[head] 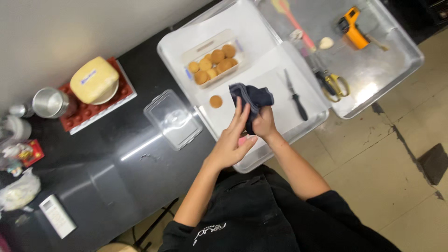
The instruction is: The person shapes a pink heart-shaped item with a spatula, places it on a tray, and stores pink liquid in a refrigerator. Then the person opens a container of round biscuits and arranges them in rows on a baking sheet.
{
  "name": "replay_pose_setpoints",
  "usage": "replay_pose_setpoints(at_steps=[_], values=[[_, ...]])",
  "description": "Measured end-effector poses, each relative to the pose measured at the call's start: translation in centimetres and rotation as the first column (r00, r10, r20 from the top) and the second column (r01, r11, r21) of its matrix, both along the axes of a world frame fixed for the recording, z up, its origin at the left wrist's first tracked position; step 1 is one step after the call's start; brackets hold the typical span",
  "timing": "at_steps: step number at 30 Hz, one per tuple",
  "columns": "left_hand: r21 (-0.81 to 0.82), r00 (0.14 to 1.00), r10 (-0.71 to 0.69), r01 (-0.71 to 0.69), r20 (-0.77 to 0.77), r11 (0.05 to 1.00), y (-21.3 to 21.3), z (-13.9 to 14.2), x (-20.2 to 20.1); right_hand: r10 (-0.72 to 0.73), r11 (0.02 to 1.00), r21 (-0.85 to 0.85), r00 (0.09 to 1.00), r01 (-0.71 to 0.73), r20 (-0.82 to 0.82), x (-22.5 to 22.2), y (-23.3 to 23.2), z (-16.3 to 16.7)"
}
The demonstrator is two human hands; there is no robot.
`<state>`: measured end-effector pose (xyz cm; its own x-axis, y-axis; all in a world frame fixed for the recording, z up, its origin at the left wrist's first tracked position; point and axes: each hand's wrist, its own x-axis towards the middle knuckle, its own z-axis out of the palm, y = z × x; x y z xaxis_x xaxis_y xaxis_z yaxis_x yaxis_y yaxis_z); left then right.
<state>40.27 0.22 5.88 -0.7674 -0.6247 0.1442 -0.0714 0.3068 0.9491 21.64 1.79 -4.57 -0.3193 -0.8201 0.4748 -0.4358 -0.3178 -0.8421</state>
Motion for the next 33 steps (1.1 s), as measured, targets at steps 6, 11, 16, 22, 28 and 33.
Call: replay_pose_setpoints(at_steps=[6, 11, 16, 22, 28, 33], values=[[-0.053, 0.710, 0.517, -0.564, 0.478, 0.824, -0.6, -4.4, 2.7, -0.314, 0.948, 0.244, 0.720, 0.204, 0.619, -24.0, 9.4, -3.1], [-0.189, 0.536, 0.552, -0.586, 0.639, 0.788, 1.7, -10.7, 5.4, -0.655, 0.747, 0.369, 0.517, 0.552, 0.552, -35.5, 22.2, -3.0], [-0.117, 0.526, 0.572, -0.664, 0.629, 0.738, 2.6, -16.0, 3.6, -0.751, 0.565, 0.572, 0.658, 0.594, 0.058, -37.1, 23.9, -6.2], [-0.148, 0.544, 0.667, -0.708, 0.509, 0.691, 0.7, -18.0, 1.6, -0.687, 0.719, 0.694, 0.174, 0.026, 0.705, -36.1, 17.0, -7.4], [-0.037, 0.528, 0.604, -0.734, 0.597, 0.678, -0.4, -16.3, 0.7, -0.620, 0.731, 0.679, 0.358, -0.060, 0.698, -37.1, 14.4, -7.2], [-0.129, 0.685, 0.620, -0.625, 0.382, 0.770, -1.8, -16.0, 0.7, -0.552, 0.829, 0.552, 0.269, 0.083, 0.789, -37.1, 16.1, -8.2]])
